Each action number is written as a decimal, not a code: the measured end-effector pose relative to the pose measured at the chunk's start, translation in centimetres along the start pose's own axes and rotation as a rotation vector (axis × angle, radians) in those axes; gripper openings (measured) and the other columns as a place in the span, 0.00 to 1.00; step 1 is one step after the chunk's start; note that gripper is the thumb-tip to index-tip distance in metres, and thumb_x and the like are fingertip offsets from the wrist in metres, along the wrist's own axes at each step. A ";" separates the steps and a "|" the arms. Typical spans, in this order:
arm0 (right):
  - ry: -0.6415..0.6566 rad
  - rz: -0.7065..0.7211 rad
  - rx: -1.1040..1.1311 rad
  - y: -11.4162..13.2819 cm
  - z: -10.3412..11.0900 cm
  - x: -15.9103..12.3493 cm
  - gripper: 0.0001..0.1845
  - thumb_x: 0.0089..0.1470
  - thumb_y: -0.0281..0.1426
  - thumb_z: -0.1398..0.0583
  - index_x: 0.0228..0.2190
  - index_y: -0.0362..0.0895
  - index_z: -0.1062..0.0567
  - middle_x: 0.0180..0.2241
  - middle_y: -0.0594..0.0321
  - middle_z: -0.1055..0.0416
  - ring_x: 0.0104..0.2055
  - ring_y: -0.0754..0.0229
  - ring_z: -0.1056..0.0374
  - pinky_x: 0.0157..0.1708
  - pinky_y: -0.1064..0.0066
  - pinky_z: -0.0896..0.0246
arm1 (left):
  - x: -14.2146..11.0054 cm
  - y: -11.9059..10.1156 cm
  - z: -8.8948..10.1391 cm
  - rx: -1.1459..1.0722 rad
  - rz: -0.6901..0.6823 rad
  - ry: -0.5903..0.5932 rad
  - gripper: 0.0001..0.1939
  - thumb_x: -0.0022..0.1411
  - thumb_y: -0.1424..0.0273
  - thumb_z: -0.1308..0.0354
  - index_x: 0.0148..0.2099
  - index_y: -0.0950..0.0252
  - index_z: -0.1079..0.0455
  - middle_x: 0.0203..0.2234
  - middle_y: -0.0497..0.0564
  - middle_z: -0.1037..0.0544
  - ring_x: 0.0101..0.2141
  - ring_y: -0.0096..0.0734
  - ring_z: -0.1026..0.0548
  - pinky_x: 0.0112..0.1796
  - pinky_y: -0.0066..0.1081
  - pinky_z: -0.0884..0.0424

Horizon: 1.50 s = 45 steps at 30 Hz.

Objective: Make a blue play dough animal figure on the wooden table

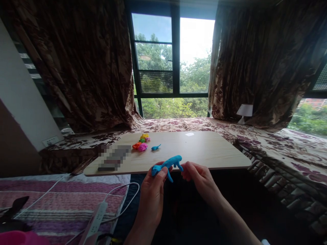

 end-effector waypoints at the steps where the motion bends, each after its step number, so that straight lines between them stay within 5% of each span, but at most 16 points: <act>1: 0.036 -0.065 0.103 -0.1 0.0 0.0 0.22 0.58 0.42 0.51 0.30 0.40 0.24 0.25 0.60 0.31 0.28 0.62 0.36 0.29 0.71 0.42 | -0.1 0.0 -0.1 -0.001 0.006 0.006 0.18 0.51 0.72 0.39 0.47 0.62 0.32 0.31 0.46 0.23 0.37 0.29 0.26 0.44 0.31 0.36; 7: 0.134 -0.172 0.427 -0.2 -0.7 -0.3 0.18 0.56 0.41 0.45 0.28 0.39 0.24 0.25 0.62 0.33 0.27 0.65 0.40 0.27 0.73 0.45 | -0.6 -0.1 -1.0 -0.018 0.016 0.009 0.19 0.51 0.72 0.39 0.47 0.62 0.32 0.29 0.46 0.23 0.36 0.29 0.26 0.41 0.29 0.35; 14: 0.116 -0.138 0.390 -0.3 -0.5 -0.4 0.19 0.57 0.40 0.47 0.26 0.39 0.25 0.24 0.62 0.33 0.26 0.66 0.40 0.29 0.72 0.43 | -0.6 -0.2 -0.8 -0.067 0.067 0.026 0.14 0.52 0.73 0.39 0.44 0.64 0.30 0.30 0.48 0.23 0.36 0.28 0.26 0.40 0.27 0.34; 19: -0.035 -0.049 0.226 0.0 0.9 -0.1 0.14 0.54 0.38 0.43 0.34 0.41 0.25 0.31 0.60 0.27 0.33 0.61 0.34 0.34 0.70 0.40 | -0.2 0.0 -0.2 -0.245 0.252 0.132 0.06 0.58 0.72 0.45 0.38 0.64 0.29 0.33 0.50 0.23 0.38 0.30 0.27 0.44 0.35 0.32; 24: 0.092 -0.012 0.361 0.3 -0.1 0.1 0.13 0.51 0.34 0.40 0.40 0.44 0.27 0.36 0.61 0.26 0.40 0.57 0.32 0.42 0.66 0.39 | -0.1 0.4 -0.2 -0.325 0.321 0.138 0.05 0.58 0.73 0.46 0.33 0.63 0.28 0.32 0.49 0.23 0.37 0.28 0.26 0.44 0.36 0.31; 45: 0.131 0.038 0.209 1.3 0.6 0.2 0.12 0.54 0.34 0.43 0.36 0.44 0.23 0.32 0.64 0.27 0.37 0.60 0.33 0.40 0.70 0.40 | -0.1 0.5 0.0 -0.321 0.367 0.137 0.06 0.56 0.74 0.45 0.36 0.64 0.27 0.32 0.51 0.23 0.34 0.30 0.26 0.45 0.40 0.31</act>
Point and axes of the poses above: each hand's wrist, its own x-axis towards the middle knuckle, its own z-axis out of the back of the hand, y = z × x, the point moved 2 cm from there along x, towards the middle knuckle
